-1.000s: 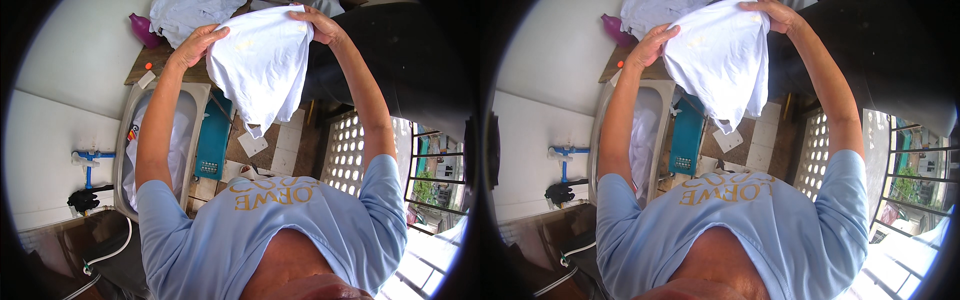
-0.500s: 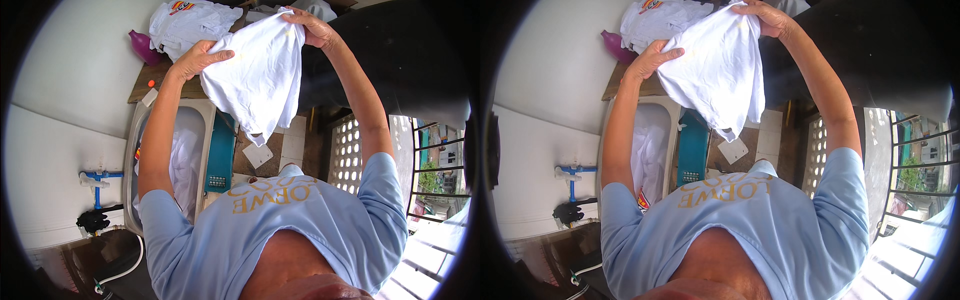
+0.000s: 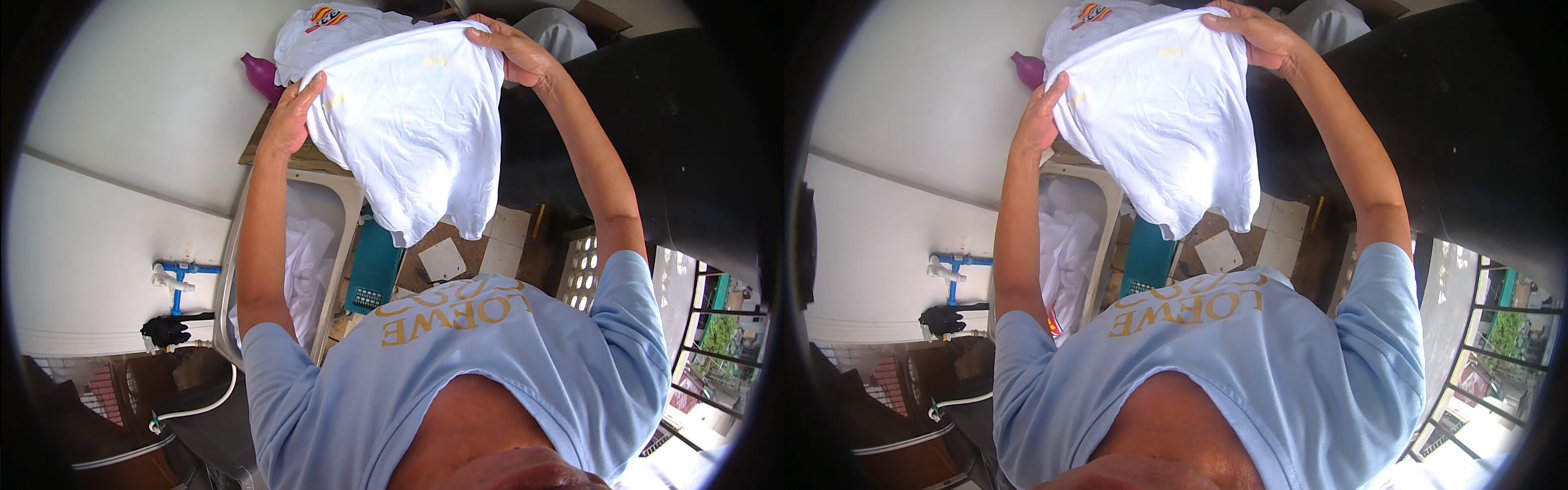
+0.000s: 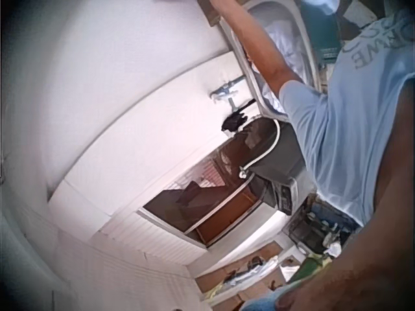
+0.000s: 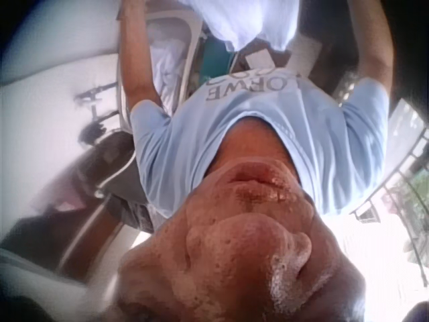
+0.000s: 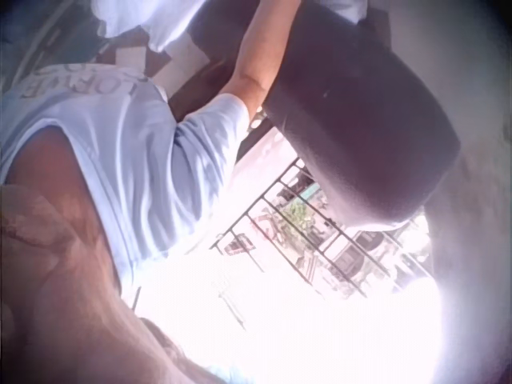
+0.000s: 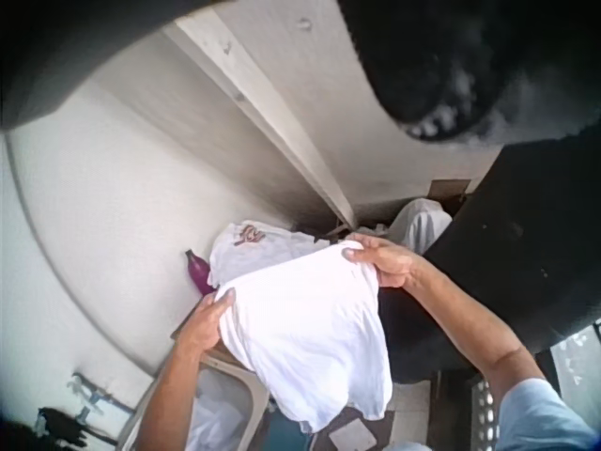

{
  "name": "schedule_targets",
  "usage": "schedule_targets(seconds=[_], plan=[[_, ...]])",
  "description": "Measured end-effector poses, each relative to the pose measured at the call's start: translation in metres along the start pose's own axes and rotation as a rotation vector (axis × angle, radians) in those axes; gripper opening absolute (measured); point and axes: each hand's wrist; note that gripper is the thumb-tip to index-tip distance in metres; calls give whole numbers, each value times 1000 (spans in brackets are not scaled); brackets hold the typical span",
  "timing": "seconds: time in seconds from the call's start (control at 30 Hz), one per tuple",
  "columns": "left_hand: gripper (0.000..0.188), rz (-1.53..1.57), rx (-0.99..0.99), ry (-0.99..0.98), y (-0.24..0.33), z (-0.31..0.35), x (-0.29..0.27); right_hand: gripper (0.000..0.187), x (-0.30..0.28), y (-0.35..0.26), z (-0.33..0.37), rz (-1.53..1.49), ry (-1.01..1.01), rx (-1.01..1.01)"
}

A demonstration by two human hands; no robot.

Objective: The person washes white shirts in a sink by hand, applying a bar of soap to the fabric and pouring liquid from a purple bottle into the sink.

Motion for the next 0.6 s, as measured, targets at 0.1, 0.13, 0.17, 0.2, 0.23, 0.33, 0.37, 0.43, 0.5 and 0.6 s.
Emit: schedule_targets(seconds=[0.1, 0.13, 0.17, 0.2, 0.23, 0.33, 0.37, 0.43, 0.5, 0.6], plan=[[54, -31, 15, 86, 7, 1, 8, 36, -15, 0, -9, -18, -52, -4], [53, -38, 5, 94, 8, 3, 8, 34, -13, -2, -13, -25, -67, -9], [52, -45, -6, 101, 9, 5, 7, 33, -13, -3, -17, -32, -80, -14], [52, -52, -17, 107, 10, 7, 5, 33, -17, 0, -23, -39, -94, -9], [51, -57, -19, 116, 9, 7, 5, 32, -20, 2, -27, -42, -103, -4], [50, -71, -20, 146, 7, 11, 4, 34, -24, 5, -33, -24, -100, 10], [50, -75, -19, 160, 8, 12, 6, 35, -22, 5, -34, -15, -94, 16], [50, -84, -22, 174, 8, 15, 7, 37, -23, 9, -39, -20, -76, 22], [50, -95, -33, 177, 10, 19, 5, 38, -20, 12, -44, -22, -79, 11], [52, -110, 7, 206, 22, 16, 6, 33, -20, 7, -70, -307, -223, -132]])
Point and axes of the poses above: each hand's wrist, its own z-axis away from the middle knuckle, its own x-axis out of the palm, y = z × x, and after that the axes turned 15 degrees about -y, right-handed
